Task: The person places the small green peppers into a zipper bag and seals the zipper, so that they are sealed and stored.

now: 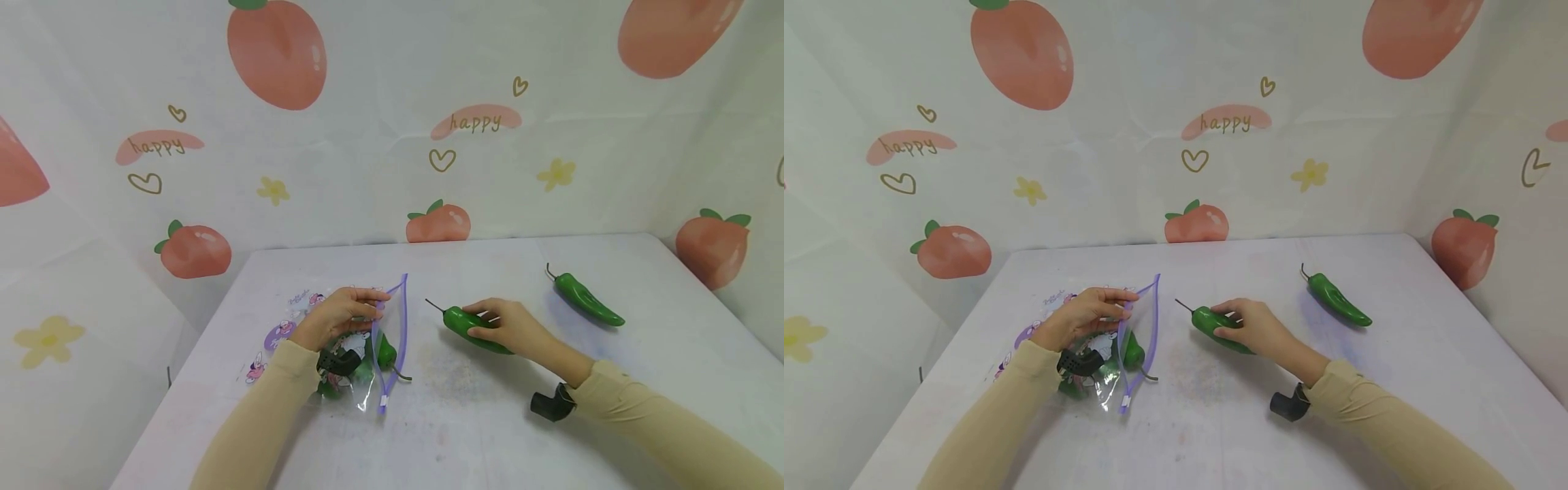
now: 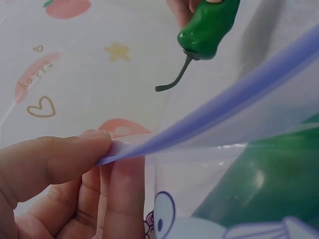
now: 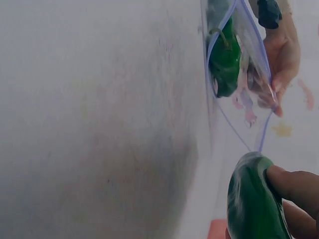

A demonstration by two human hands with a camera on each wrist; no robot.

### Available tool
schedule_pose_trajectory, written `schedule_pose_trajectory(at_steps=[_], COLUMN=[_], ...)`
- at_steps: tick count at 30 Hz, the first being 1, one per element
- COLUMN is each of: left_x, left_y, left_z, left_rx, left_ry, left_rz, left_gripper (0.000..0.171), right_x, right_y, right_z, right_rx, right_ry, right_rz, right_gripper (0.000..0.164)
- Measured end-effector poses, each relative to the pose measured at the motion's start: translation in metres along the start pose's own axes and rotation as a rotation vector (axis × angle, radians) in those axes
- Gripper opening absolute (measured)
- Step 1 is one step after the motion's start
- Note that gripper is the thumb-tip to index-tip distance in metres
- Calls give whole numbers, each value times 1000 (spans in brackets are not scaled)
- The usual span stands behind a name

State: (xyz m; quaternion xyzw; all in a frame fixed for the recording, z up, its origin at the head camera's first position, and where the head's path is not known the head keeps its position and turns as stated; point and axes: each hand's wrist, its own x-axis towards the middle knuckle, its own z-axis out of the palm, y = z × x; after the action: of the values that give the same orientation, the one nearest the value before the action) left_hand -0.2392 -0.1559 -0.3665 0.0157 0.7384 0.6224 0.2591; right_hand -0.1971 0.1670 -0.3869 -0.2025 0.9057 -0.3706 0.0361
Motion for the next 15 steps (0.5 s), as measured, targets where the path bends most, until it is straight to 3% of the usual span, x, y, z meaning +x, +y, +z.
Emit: schedule_pose_trajectory(at_steps=[15], left_x=[1], left_y=[-2], left_z=[-1], left_rx=[-1], left_ry=[1], left_rz=[-2], left_gripper=[45], right_x=[-2], right_y=[-16], right_z=[17], right_rx=[9], right_ry=[-74], right_rz=[-50], right_gripper=[39])
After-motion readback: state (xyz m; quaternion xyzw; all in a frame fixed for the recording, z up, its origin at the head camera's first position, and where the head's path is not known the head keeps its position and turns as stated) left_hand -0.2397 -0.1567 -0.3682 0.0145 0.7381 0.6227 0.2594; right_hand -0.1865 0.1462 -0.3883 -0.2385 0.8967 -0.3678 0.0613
